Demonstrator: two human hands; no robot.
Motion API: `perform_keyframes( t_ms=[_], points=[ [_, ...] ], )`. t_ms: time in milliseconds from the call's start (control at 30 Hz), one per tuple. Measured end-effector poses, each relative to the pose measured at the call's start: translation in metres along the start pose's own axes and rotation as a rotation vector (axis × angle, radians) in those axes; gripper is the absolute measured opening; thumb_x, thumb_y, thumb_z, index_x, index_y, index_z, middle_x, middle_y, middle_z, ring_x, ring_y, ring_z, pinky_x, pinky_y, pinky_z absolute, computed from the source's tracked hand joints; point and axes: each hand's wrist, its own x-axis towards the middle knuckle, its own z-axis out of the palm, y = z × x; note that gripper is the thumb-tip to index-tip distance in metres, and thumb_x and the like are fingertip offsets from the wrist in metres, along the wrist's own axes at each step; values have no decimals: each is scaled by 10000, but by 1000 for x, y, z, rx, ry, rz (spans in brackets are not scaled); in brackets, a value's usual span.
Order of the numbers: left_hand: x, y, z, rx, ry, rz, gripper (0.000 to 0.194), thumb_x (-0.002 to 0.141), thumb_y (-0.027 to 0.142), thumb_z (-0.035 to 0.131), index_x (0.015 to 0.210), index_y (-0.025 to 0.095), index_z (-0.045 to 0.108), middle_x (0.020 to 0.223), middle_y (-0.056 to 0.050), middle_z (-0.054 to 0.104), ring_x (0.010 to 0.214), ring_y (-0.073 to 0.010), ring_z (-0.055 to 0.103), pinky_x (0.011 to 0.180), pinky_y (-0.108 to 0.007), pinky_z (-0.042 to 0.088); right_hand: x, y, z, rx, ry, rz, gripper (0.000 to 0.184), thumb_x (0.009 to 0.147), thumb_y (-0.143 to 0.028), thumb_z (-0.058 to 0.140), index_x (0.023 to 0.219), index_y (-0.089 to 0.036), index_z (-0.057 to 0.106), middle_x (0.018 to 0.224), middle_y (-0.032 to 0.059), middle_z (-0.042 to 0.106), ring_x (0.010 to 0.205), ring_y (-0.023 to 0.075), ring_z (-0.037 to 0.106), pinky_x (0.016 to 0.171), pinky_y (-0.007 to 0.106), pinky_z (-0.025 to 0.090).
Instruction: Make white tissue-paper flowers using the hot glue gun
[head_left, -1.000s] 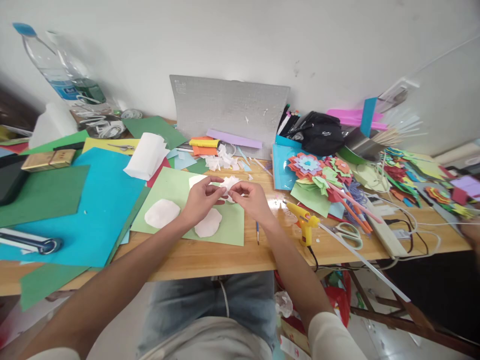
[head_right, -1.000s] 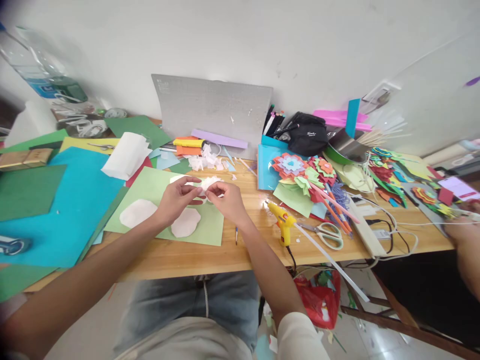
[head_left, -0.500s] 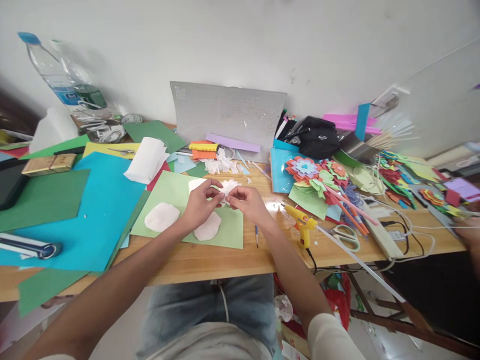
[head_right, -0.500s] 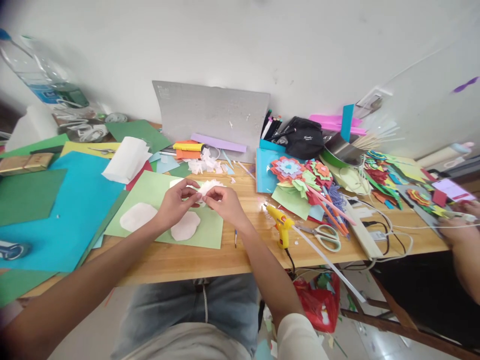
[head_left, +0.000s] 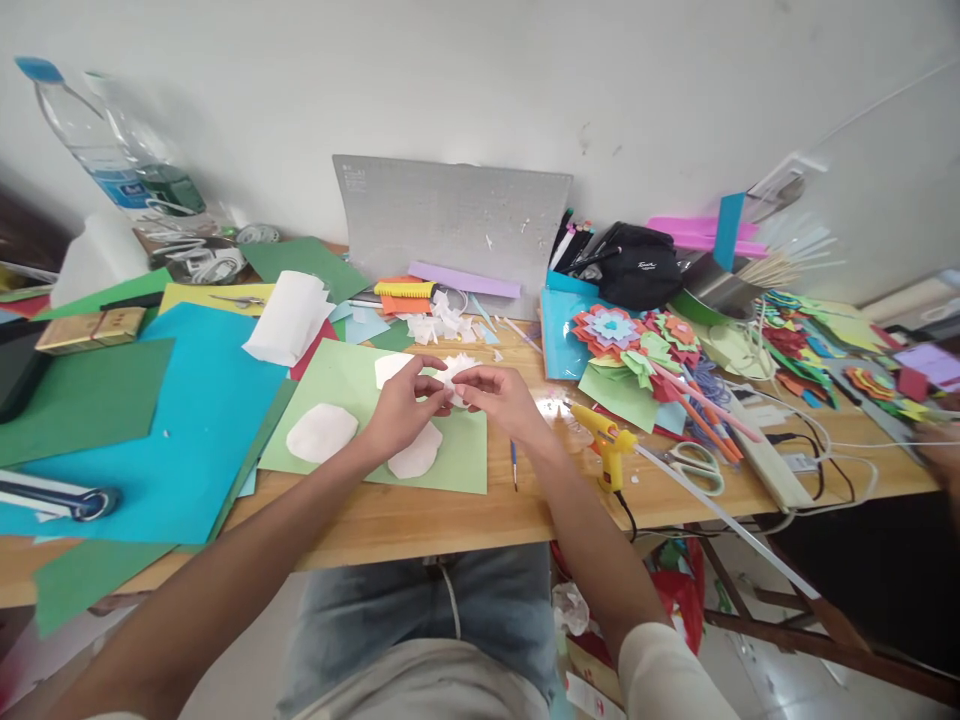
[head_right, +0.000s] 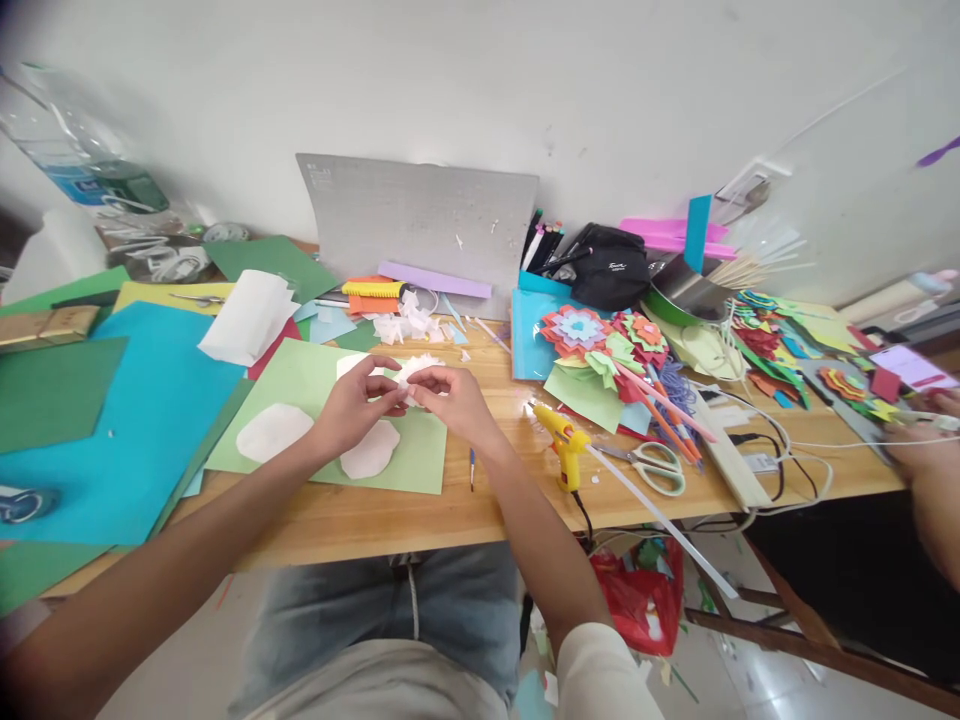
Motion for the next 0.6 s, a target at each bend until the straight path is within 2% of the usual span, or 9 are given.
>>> perform_keyframes(
  t_ms=[200,333,467,600],
  points=[
    [0,1,1,-31,-34,-28,395,775,358,698,1086,203,511,828,-41,709,765,-185,691,749,-376,589,2,5,1,1,13,-2,177,733,-352,694,783,-182,684,690,0,648,612,116,587,601,257,502],
    [2,0,0,-90,-10,-81,352,752,371,720,1012,174,586,806,-48,707,756,-184,690,790,-383,582,3,4,2,76,36,15,207,730,-381,697,790,-186,661,701,-5,649,630,117,610,626,266,535],
    [3,-2,0,-164,17,-87,299,739,396,733,896,168,621,797,-44,690,769,-179,674,760,-361,587,2,3,3,95,30,9,221,726,-388,709,793,-181,666,721,7,668,668,128,634,639,270,551],
    [2,0,0,-190,22,-94,312,741,395,736,922,168,622,792,-42,686,787,-184,671,754,-368,589,2,3,5,104,35,2,253,700,-387,740,846,-186,692,780,21,689,700,142,643,650,284,561]
  ],
)
